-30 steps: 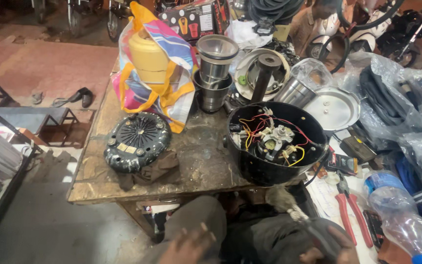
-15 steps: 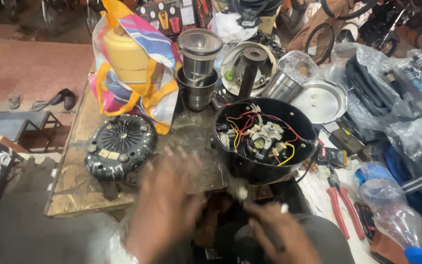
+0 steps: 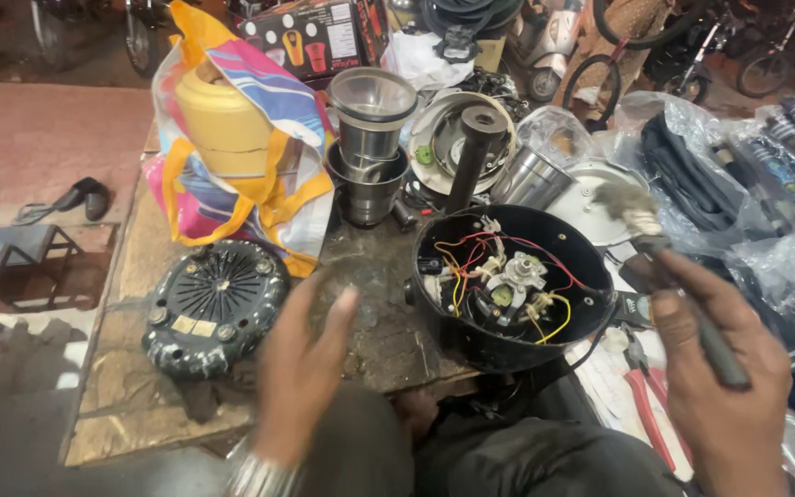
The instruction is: The person repairs a blender by hand and with a screwdriver. The person brushes debris off the internal motor assembly, rotates the assembly, and uses a screwdriver to adjust or tighten internal wiring and components within the black plastic base housing.
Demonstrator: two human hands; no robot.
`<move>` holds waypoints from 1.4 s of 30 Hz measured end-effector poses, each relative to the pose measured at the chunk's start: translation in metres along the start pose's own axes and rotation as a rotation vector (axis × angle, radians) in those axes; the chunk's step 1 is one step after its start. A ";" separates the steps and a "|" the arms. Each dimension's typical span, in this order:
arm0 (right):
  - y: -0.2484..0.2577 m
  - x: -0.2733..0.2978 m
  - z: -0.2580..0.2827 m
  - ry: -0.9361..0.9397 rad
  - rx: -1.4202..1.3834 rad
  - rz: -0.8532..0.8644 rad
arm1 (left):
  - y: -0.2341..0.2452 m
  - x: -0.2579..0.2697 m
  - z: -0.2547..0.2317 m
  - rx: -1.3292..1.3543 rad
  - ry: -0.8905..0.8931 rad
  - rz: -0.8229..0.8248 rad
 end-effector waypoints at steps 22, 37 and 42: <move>-0.096 -0.010 -0.096 -0.326 -0.424 -0.305 | -0.108 -0.066 -0.018 0.980 0.224 0.683; -0.083 0.013 -0.064 0.094 -0.262 -0.102 | -0.094 -0.065 -0.019 0.845 -0.109 0.641; -0.027 -0.004 -0.038 -0.031 -0.195 -0.102 | -0.094 -0.058 -0.024 0.893 -0.093 0.645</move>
Point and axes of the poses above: each hand's wrist, its own x-axis away from the middle knuckle, its own y-axis out of the back of the hand, z = x × y, the point moved 2 cm from there along -x, towards the middle knuckle, and after that the axes turned 4 degrees about y, right-handed, at the moved point
